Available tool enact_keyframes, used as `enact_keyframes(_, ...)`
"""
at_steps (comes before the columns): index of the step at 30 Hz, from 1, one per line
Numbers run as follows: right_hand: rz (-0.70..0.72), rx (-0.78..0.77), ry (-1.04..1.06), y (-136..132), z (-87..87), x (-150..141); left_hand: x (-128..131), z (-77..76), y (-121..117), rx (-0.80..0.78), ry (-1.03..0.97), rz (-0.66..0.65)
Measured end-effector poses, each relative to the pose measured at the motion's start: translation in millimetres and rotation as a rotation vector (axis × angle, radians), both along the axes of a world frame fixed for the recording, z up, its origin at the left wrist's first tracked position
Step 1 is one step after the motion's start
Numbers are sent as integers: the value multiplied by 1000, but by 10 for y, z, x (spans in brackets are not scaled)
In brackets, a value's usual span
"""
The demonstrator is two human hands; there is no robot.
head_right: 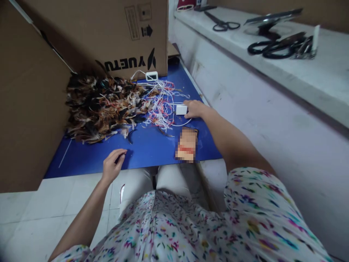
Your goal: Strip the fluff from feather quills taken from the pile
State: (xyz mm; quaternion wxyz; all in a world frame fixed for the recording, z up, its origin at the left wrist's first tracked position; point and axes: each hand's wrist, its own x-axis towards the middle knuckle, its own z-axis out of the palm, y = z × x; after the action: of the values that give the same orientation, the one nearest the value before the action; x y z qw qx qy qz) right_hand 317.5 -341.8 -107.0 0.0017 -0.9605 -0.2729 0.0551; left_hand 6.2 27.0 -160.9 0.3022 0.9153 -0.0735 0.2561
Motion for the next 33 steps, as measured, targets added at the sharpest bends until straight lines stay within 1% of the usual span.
enact_keyframes(2, -21, -34, -79, -8, 2, -32, 20, 5, -27, 8, -2, -12)
enact_keyframes(4, -63, -27, -131, -40, -12, -56, 53, 17, -62, 11, -2, -37)
enact_keyframes(6, -104, 34, -153, -94, -46, -63, 104, 35, -101, 5, 3, -67)
enact_keyframes(7, -119, 95, -153, -127, -72, -62, 139, 45, -122, -2, 6, -81)
enact_keyframes(9, -164, 293, -111, -193, -138, -56, 226, 69, -173, -10, 14, -109)
enact_keyframes(10, -201, 428, -69, -222, -176, -55, 280, 82, -202, -13, 17, -124)
enact_keyframes(13, -370, 891, 41, -274, -278, -64, 476, 120, -300, -23, 42, -189)
enact_keyframes(15, -473, 1162, 56, -279, -299, -81, 634, 139, -373, -16, 61, -240)
enact_keyframes(17, -545, 1324, 46, -273, -258, -105, 814, 150, -461, -3, 64, -291)
enact_keyframes(19, -569, 1384, 18, -264, -156, -137, 1017, 154, -583, 0, 48, -338)
enact_keyframes(22, -549, 1431, -9, -236, 59, -214, 1353, 164, -858, -28, 70, -391)
enact_keyframes(23, -528, 1464, -13, -219, 131, -250, 1470, 174, -971, -64, 97, -368)
enact_keyframes(25, -499, 1500, 9, -171, 252, -329, 1703, 204, -1202, -168, 141, -253)
enact_keyframes(26, -496, 1502, 27, -143, 296, -368, 1815, 222, -1307, -201, 152, -224)
enact_keyframes(28, -495, 1500, 42, -90, 353, -430, 2018, 254, -1466, -209, 128, -202)
enact_keyframes(30, -489, 1488, 35, -56, 382, -461, 2177, 266, -1533, -188, 120, -176)
enact_keyframes(33, -502, 1467, 3, -58, 423, -451, 2312, 233, -1452, -150, 116, -140)
